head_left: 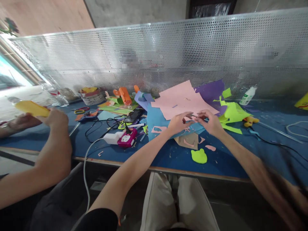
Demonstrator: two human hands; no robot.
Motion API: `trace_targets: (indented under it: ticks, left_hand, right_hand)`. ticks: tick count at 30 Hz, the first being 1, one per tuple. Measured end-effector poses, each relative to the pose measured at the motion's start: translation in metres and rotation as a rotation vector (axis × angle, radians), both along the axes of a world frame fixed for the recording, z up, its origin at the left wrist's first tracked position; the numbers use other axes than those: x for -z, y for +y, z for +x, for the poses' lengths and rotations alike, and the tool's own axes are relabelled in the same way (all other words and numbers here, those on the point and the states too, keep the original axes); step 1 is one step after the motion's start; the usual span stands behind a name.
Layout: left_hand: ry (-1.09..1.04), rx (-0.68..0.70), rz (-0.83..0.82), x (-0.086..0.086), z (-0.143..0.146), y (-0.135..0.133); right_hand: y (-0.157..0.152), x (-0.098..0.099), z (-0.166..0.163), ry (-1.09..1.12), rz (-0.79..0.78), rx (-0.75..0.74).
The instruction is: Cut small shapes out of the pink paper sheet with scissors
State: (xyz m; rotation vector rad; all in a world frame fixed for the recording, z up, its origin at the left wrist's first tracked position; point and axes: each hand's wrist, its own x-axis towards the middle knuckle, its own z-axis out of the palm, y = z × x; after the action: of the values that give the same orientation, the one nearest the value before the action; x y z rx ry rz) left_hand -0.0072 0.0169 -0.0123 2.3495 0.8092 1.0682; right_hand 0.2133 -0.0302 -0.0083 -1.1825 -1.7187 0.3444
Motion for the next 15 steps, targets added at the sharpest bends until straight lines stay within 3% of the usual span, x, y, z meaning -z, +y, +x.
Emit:
trace_targets:
  ticks: [9,15]
  left_hand:
    - [0.056,0.06,0.102,0.0004,-0.0026,0.0082]
    - [0.014,0.072,0.011,-0.0004,-0.0015,0.0074]
  right_hand:
    - [-0.0019,-0.0012,-0.0015,-0.017,-0.06,-0.036]
    - [-0.0017,0.0,-0.0007,-0.021,-0.044,-0.035]
